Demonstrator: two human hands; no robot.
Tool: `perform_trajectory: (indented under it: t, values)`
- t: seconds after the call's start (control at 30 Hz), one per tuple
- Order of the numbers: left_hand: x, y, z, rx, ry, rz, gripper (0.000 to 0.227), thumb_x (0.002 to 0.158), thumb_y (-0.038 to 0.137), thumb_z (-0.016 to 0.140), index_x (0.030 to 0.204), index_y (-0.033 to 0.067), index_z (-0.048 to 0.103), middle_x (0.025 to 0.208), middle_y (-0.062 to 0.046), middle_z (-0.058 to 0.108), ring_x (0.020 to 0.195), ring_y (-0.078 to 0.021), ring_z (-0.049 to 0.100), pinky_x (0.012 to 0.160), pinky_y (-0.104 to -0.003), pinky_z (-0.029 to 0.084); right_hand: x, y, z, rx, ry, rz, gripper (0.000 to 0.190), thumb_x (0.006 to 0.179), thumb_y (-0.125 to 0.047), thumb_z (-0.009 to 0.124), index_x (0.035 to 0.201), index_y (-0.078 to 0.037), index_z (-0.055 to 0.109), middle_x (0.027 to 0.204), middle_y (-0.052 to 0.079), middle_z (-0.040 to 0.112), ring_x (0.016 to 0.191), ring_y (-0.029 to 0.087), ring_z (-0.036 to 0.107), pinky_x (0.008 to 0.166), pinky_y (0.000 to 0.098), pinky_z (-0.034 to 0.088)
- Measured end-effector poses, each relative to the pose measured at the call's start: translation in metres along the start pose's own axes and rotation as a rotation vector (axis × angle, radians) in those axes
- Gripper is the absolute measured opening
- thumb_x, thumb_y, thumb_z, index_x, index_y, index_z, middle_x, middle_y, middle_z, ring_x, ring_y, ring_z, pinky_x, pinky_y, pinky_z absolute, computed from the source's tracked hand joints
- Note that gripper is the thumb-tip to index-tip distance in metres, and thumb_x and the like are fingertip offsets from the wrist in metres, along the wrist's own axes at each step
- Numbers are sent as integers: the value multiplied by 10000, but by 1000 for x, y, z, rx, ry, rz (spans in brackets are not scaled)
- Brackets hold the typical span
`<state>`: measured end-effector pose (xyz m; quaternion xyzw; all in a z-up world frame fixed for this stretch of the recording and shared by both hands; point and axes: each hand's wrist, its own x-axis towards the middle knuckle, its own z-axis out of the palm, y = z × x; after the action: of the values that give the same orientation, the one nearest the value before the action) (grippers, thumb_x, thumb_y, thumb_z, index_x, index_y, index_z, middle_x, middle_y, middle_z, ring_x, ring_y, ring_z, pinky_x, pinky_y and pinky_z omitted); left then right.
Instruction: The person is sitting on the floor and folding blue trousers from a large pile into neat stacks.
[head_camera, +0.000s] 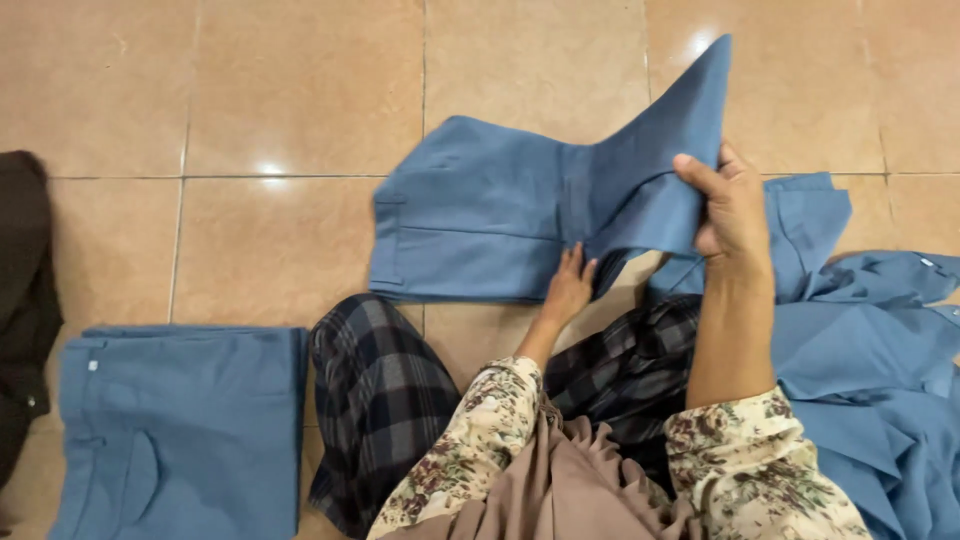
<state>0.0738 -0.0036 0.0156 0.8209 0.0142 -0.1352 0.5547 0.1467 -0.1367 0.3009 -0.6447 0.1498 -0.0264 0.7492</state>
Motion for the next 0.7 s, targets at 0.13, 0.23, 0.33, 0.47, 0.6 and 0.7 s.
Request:
perform_trajectory:
  t: [0.13, 0.23, 0.33, 0.47, 0.6, 0.7]
  values:
    - [26, -46, 49, 54, -136, 97, 590, 1040, 419, 449, 1566, 153, 419, 1582, -226, 413, 1388, -396, 497, 1118, -489, 460, 5, 39, 17, 18, -1, -2, 387, 853, -82, 824, 1209, -127, 680, 949, 71, 737, 829, 222, 781, 684, 396, 668]
    - [52, -88, 34, 141, -302, -127, 395, 850, 348, 625, 1107, 84, 769, 1080, -207, 740, 1104, -373, 693, 866, -502, 611, 2, 62, 48, 29, -31, -10, 399, 822, -53, 835, 1183, -95, 671, 920, 62, 702, 791, 205, 763, 664, 363, 655]
    - [46, -89, -39, -504, -108, -176, 324, 949, 137, 573, 1168, -26, 748, 1095, -317, 707, 1060, -460, 685, 890, -560, 565, -3, 85, 87, -22, -70, -6, 407, 817, -92, 845, 1191, -102, 687, 920, 59, 692, 766, 174, 736, 649, 332, 643]
    - [7, -15, -179, -781, 82, -365, 587, 1039, 559, 481, 1264, 76, 729, 1275, -293, 653, 1210, -473, 613, 991, -567, 510, -10, 135, 138, -93, -169, -65, 449, 795, -132, 866, 1207, -69, 700, 1034, 156, 718, 930, 241, 696, 767, 407, 606]
    - [-29, 37, -257, -753, 187, -451, 810, 1023, 676, 289, 1402, 36, 612, 1425, -294, 564, 1366, -470, 498, 1144, -556, 406, -6, 217, 176, -247, -389, -54, 856, 854, -261, 851, 1492, 103, 411, 1410, 394, 515, 1311, 505, 529, 1084, 585, 462]
    - [-12, -30, -271, -437, 248, -491, 945, 943, 803, 426, 1398, -7, 601, 1467, -276, 523, 1415, -409, 443, 1179, -531, 371, -6, 294, 188, -237, -518, 173, 854, 862, -84, 814, 1583, -94, 357, 919, 164, 673, 643, 275, 739, 631, 370, 659]
